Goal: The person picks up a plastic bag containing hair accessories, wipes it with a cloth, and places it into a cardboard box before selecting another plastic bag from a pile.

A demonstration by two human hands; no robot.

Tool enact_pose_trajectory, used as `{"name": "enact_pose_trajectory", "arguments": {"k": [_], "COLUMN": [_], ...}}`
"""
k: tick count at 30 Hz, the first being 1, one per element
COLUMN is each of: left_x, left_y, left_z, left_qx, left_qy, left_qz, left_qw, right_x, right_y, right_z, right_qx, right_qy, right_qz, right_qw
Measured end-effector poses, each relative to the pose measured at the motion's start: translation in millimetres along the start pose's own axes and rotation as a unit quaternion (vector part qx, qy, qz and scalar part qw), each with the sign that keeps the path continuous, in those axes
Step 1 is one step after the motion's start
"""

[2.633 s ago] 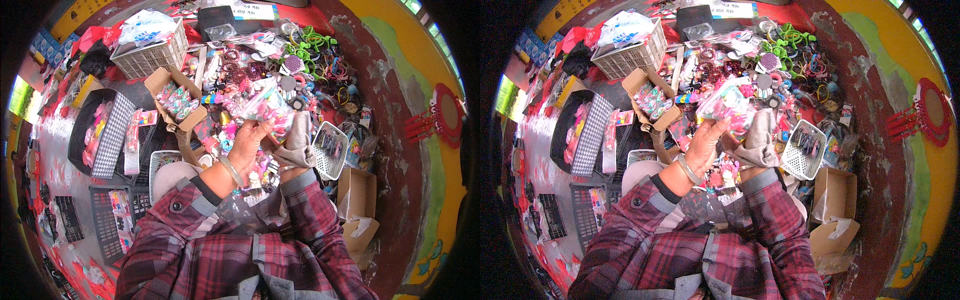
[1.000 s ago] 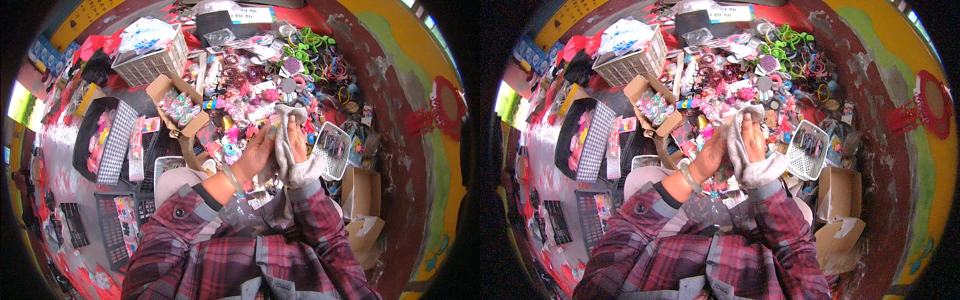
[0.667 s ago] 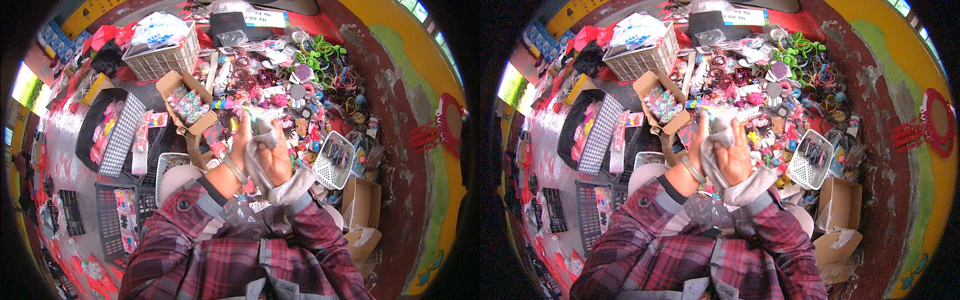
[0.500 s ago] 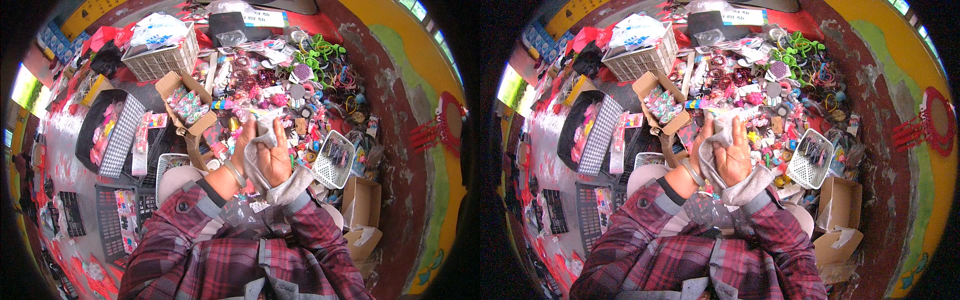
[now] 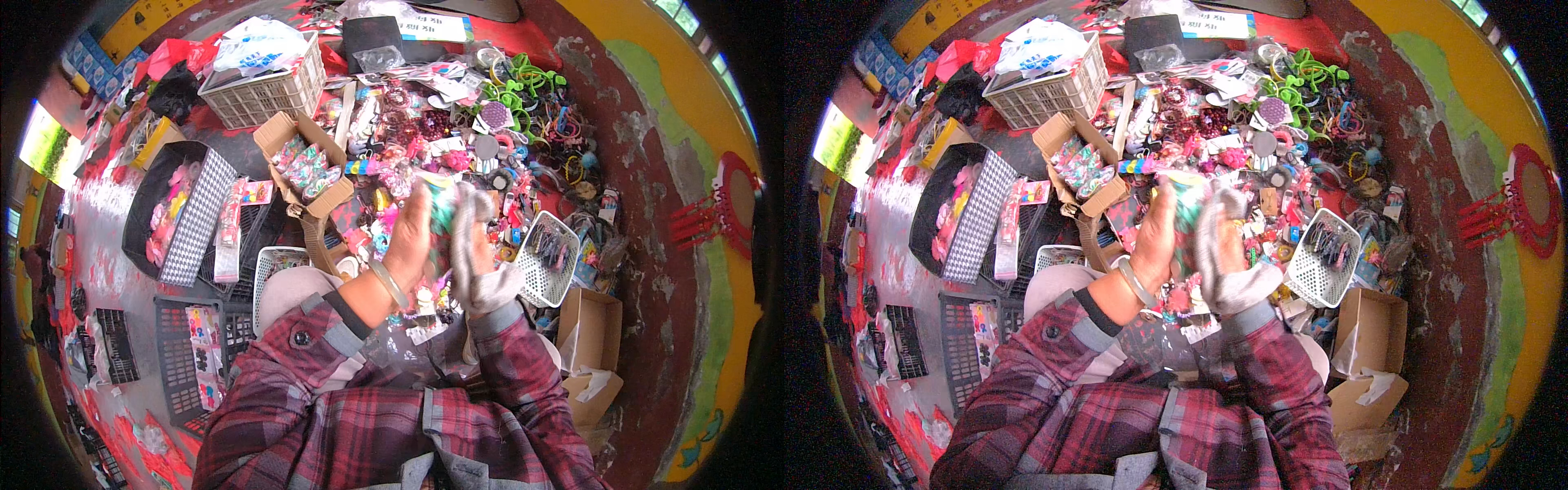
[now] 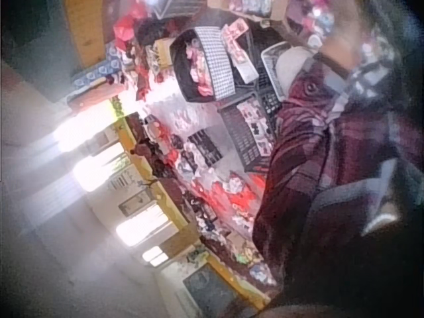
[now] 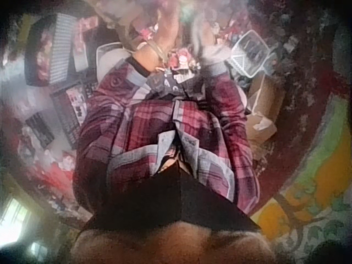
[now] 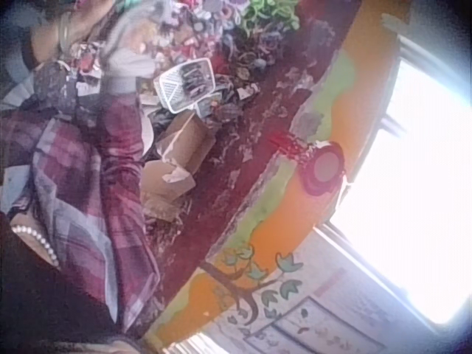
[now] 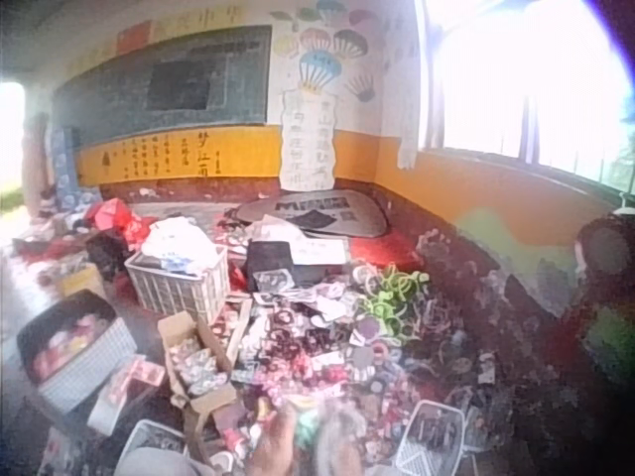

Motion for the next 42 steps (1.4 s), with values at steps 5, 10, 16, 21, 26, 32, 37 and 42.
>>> {"name": "enact_pose_trajectory", "arguments": {"k": [5,10,16,21,26,32,37,42], "left_x": [-32,-24,-7,-1,3,3,5,-2], "left_y": [-12,-4,3,-3,-5,-4,-5,-6], "left_z": [5,11,5,-30,-41,-28,-19,1], "left_qx": [-0.083,0.056,0.018,-0.062,-0.015,0.009,-0.007,-0.058], "left_qy": [0.118,-0.078,-0.026,0.142,0.119,0.010,0.049,0.043], "left_qz": [-0.029,0.015,0.057,0.061,0.003,0.066,0.125,0.071], "left_qw": [0.989,0.995,0.998,0.986,0.993,0.998,0.991,0.995], "right_x": [45,41,8,9,14,11,-15,-13], "right_y": [14,7,0,-2,16,-13,-18,-12], "right_z": [-18,-21,-36,-5,-10,14,-17,-19], "right_qx": [0.126,0.174,0.087,-0.075,-0.172,0.270,0.077,0.045], "right_qy": [-0.086,-0.162,-0.082,-0.075,0.159,-0.650,-0.323,-0.244], "right_qz": [-0.007,-0.097,0.007,0.028,-0.045,-0.025,-0.110,-0.100], "right_qw": [0.988,0.967,0.993,0.994,0.971,0.710,0.937,0.964]}}
Point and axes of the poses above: each hand's wrist, its own y-axis away from the middle knuckle, its own x-axis out of the palm, z = x × y, the point moved 1 cm from there along -y, towards the middle knuckle, and after that the axes turned 1 degree about -y, right-handed, at the moved point
